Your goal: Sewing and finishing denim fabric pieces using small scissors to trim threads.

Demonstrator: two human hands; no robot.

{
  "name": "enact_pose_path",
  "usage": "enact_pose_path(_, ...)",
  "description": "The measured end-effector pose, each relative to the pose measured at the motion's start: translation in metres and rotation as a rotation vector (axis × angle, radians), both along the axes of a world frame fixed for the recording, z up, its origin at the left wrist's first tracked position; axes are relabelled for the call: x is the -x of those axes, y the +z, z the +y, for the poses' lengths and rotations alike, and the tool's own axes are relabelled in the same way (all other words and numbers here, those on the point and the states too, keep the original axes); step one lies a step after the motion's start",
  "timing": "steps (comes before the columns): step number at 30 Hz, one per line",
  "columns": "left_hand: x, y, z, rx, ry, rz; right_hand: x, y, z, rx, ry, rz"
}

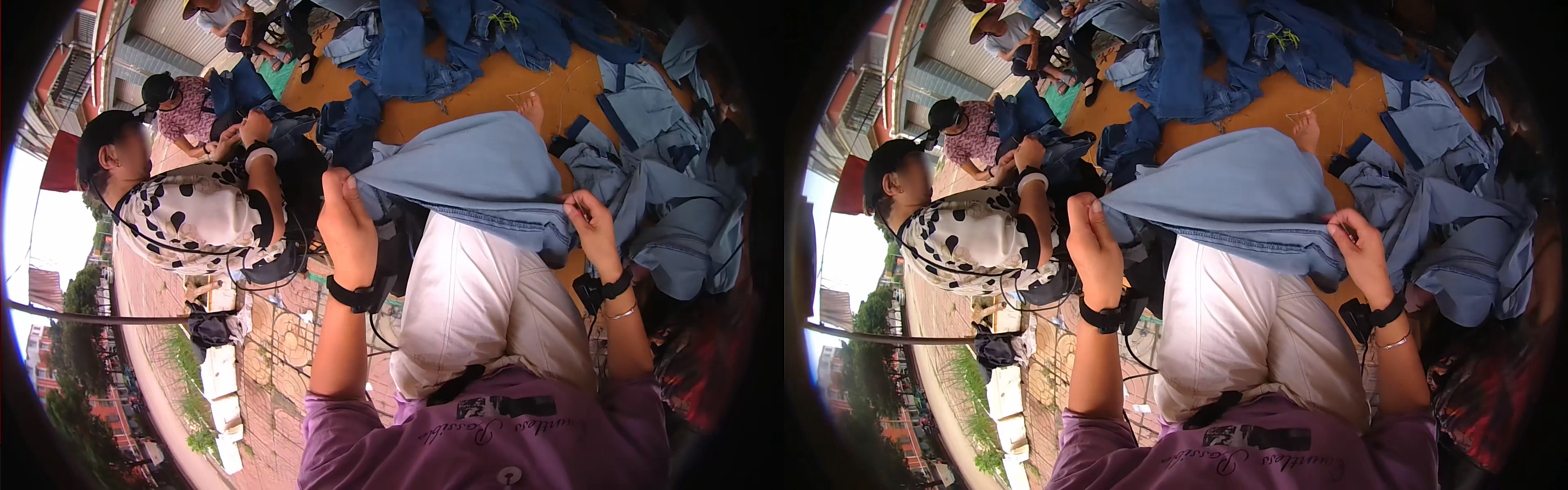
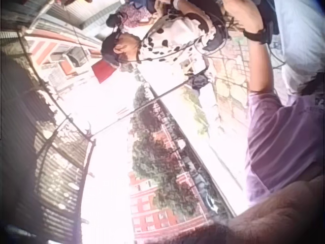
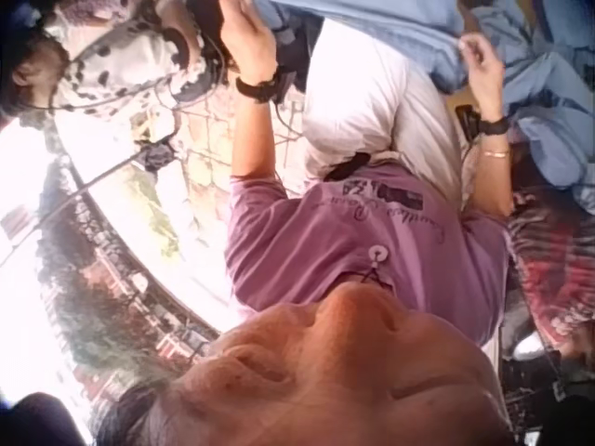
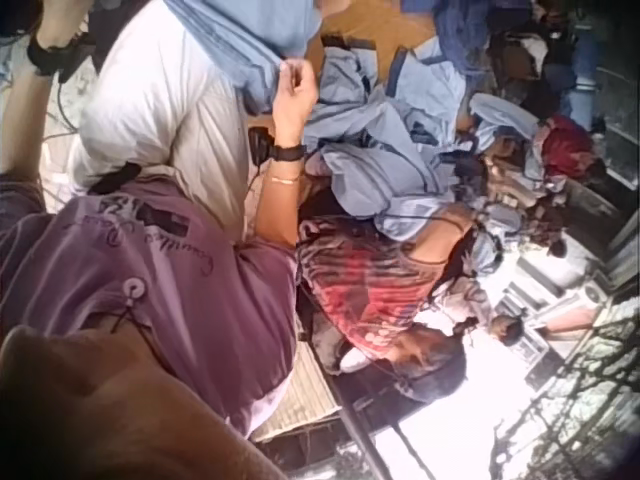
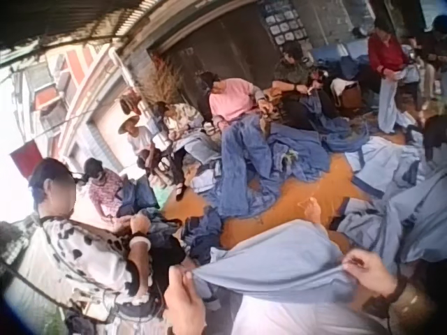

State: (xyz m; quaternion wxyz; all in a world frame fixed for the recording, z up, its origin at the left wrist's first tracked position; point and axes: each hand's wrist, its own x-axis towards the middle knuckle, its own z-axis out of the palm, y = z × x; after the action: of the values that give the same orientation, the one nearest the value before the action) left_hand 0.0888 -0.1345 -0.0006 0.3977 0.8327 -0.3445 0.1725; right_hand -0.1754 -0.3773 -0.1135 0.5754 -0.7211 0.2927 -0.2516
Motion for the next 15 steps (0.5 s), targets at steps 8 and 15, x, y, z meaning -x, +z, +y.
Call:
enact_pose_path(8,-0.030,0.025,-0.002,0.169,-0.399,0.387,-0.012,0.072,-0.068,0.346,-0.292,-0.275)
enact_pose_path(15,-0.025,0.098,0.005,0.354,-0.625,0.900,-0.018,0.127,-0.094,0.459,-0.296,-0.359)
